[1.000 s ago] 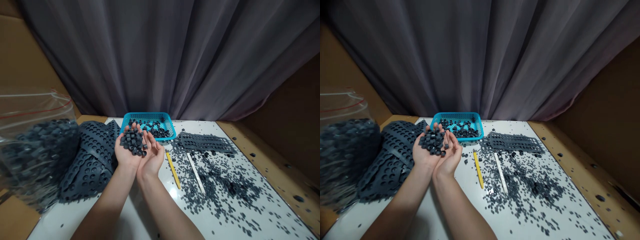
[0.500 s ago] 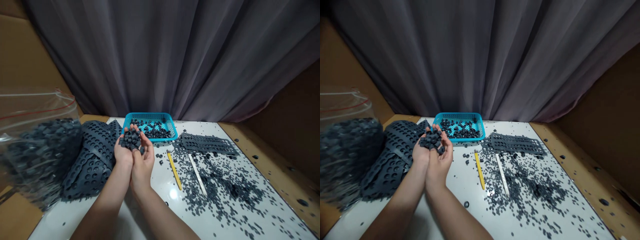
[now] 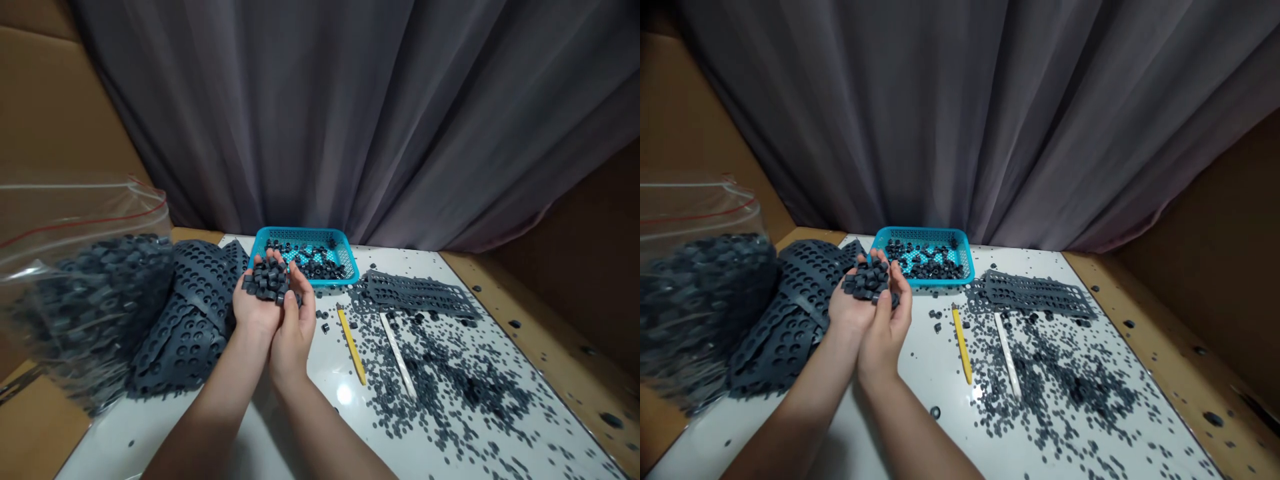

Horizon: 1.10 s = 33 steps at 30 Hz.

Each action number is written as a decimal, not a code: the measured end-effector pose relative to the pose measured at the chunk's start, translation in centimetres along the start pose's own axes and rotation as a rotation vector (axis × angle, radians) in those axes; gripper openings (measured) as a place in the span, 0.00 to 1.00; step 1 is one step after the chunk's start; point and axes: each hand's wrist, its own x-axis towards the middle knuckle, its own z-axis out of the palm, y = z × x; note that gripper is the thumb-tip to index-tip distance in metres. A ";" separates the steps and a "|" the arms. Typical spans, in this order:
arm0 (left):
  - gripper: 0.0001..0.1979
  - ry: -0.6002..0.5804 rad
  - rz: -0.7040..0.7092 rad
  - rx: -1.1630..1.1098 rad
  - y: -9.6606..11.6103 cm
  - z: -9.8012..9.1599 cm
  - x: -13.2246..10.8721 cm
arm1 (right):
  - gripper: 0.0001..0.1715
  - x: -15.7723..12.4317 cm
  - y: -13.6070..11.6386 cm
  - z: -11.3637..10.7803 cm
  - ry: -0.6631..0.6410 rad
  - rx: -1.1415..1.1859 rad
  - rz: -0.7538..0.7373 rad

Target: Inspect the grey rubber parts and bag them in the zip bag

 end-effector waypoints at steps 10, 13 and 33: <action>0.17 -0.022 -0.007 -0.027 -0.7 -0.5 0.2 | 0.12 2.0 -0.4 0.0 0.215 0.326 0.293; 0.17 -0.012 -0.051 -0.067 -0.6 -0.7 0.4 | 0.10 3.3 -1.2 0.0 0.332 0.444 0.521; 0.17 0.007 -0.116 -0.061 0.0 -3.4 -2.1 | 0.15 6.1 -9.0 21.9 -1.160 -0.453 0.368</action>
